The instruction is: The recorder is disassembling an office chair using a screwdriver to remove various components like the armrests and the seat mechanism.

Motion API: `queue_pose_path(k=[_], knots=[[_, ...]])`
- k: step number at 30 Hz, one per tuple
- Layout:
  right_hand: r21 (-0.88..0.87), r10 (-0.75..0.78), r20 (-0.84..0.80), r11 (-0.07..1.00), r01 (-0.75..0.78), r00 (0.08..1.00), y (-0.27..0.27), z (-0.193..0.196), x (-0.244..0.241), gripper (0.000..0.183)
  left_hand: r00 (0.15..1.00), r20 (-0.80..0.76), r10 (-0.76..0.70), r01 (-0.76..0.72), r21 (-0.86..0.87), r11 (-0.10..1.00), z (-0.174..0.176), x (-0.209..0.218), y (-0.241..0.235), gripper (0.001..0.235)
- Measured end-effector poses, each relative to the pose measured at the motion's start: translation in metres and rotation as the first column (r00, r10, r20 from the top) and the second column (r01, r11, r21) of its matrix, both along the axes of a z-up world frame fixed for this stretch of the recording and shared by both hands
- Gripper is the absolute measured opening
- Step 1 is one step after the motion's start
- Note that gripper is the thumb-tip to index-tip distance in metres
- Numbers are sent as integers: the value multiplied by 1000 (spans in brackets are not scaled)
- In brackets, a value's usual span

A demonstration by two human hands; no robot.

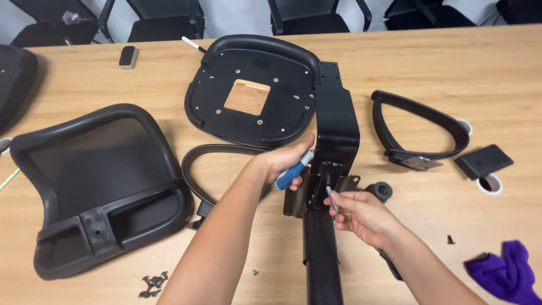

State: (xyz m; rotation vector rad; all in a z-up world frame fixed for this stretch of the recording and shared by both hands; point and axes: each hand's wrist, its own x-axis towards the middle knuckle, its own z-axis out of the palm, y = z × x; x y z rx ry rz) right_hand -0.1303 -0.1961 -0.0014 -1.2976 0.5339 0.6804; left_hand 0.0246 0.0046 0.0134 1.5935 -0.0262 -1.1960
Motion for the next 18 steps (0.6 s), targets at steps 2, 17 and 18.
queue_pose_path(k=[2, 17, 18], knots=[[1, -52, 36, 999, 52, 998, 5, -13, 1, 31, 1000, -25, 2, -2, -6, 1000, 0, 3, -1, 73], [-36, -204, 89, 977, 208, 975, 19, -10, -1, 29, 971, -217, 95, -112, -66, 992, 5, 26, -15, 74], [-44, -205, 92, 977, 209, 974, 20, -14, -1, 30, 969, -222, 109, -127, -68, 990, 6, 27, -15, 75]])
